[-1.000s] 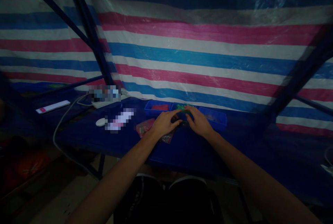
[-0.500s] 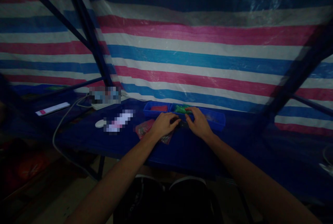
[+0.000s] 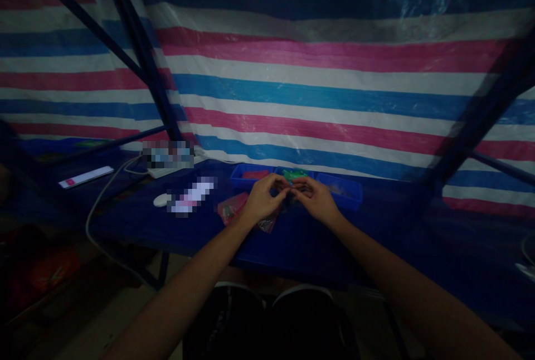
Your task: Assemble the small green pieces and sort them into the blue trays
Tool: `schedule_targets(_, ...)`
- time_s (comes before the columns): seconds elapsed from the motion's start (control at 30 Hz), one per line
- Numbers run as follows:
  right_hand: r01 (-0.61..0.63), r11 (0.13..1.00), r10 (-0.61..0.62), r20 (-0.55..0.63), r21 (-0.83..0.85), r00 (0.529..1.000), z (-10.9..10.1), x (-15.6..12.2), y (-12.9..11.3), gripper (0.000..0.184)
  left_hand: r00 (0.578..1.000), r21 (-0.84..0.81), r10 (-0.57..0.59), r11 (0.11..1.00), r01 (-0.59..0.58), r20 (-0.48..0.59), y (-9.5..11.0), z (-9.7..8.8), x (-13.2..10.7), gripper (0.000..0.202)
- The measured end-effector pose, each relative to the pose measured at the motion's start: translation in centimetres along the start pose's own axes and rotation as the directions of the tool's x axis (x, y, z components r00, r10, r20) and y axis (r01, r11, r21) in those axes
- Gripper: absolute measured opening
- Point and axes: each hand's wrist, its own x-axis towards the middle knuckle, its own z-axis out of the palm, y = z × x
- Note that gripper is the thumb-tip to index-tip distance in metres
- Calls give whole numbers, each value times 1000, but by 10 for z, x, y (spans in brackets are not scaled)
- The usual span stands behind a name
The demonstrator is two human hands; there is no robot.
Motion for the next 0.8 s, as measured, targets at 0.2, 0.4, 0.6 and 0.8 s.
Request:
schedule_targets(0.2,-80,989,89,-65,127,994,-5,4,4,40,998,44,54,998,-54,-9,0,0,0,10)
schedule_targets(0.4,-99,977,128,-151,187,980,-1,4,-3,43,992,79,125,989,-127,24,-1,1,0,15)
schedule_targets(0.6,-116,972,156,-195,203,968,-1,4,-3,45,995,85,102,991,-102,8,-2,2,1,18)
schedule_targets(0.8,-134,953,176,-137,273,975,-4,4,0,49,998,105,45,994,-41,-31,-2,1,1,15)
